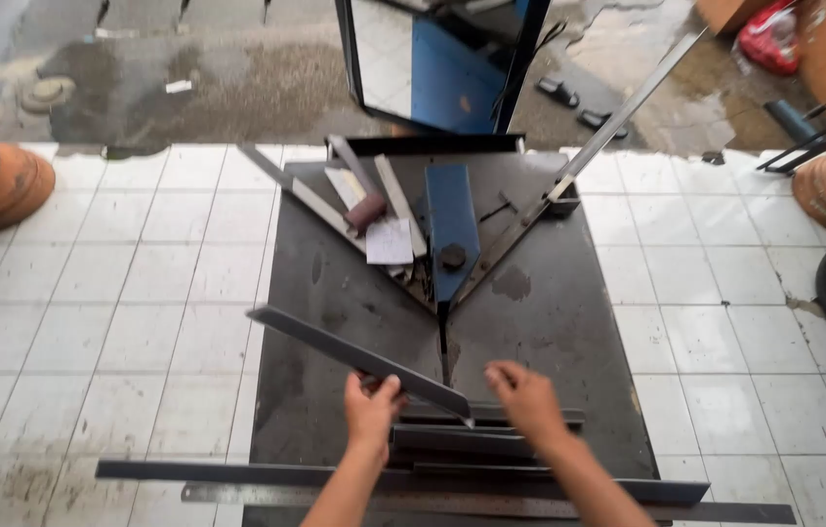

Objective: Measuring and marking metal frame pieces with a ruler and pencil on a workbench.

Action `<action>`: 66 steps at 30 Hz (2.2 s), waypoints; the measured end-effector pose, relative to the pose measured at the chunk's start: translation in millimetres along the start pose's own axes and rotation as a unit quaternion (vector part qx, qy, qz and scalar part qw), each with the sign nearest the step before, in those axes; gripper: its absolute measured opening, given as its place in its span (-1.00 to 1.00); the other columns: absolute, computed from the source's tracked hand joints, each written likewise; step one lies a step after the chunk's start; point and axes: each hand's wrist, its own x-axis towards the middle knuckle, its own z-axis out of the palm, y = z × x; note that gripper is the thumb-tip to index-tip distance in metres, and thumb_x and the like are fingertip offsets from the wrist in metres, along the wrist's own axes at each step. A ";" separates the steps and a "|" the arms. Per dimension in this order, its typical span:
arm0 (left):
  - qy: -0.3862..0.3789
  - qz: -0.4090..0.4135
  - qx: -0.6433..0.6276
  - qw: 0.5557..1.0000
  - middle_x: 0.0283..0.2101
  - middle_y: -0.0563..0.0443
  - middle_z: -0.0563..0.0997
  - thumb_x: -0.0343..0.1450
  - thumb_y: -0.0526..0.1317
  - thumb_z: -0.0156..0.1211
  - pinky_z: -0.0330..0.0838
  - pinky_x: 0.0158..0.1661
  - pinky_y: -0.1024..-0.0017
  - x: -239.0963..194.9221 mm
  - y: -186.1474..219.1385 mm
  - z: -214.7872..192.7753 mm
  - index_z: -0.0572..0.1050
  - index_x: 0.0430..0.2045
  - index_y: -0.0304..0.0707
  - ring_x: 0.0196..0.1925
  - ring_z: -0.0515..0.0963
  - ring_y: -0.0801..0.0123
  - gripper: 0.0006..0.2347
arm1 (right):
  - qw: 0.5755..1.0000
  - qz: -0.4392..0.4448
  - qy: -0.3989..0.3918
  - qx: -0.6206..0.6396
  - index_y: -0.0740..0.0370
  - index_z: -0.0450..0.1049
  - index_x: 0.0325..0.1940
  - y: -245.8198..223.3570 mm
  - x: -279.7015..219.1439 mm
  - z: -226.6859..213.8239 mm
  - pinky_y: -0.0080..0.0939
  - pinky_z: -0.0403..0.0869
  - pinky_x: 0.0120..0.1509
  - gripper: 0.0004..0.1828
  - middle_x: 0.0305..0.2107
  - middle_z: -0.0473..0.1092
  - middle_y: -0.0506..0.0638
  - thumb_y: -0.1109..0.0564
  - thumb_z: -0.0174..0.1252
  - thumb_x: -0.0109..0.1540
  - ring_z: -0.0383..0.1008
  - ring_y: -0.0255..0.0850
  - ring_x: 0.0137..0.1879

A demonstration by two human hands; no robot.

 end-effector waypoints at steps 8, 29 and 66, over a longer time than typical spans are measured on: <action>-0.020 0.020 0.057 0.998 -0.35 -0.12 0.47 0.24 -0.40 0.06 0.51 -0.28 0.40 11.1 18.7 6.0 0.31 -0.35 -0.37 -0.31 0.50 0.31 -0.83 | 0.996 0.052 0.014 -0.067 0.05 0.45 -0.16 -2.9 74.2 -36.3 -0.25 0.35 -0.13 -0.66 -0.30 0.47 -0.12 -0.08 -0.15 0.18 0.43 -0.24 -0.26; 0.019 -0.029 0.046 0.998 -0.35 -0.19 0.52 0.16 -0.39 0.19 0.53 -0.37 0.37 79.3 -27.4 9.7 0.36 -0.24 -0.39 -0.47 0.59 0.18 -0.69 | 0.946 0.106 0.028 -0.304 0.00 0.26 -0.53 26.6 137.4 -9.8 -0.24 0.24 -0.31 -0.62 -0.65 0.33 -0.08 -0.22 -0.28 0.18 0.34 -0.18 -0.40; -0.098 0.423 0.701 0.565 0.18 -0.08 0.15 0.29 0.00 -0.01 -0.03 0.10 -0.01 94.1 5.5 8.0 0.08 0.15 -0.08 0.19 0.10 -0.03 -0.46 | 0.949 -0.142 0.155 -0.234 0.01 0.33 -0.34 55.9 98.9 9.4 -0.25 0.35 -0.13 -0.87 -0.56 0.26 -0.06 -0.03 -0.03 0.13 0.34 -0.17 -0.27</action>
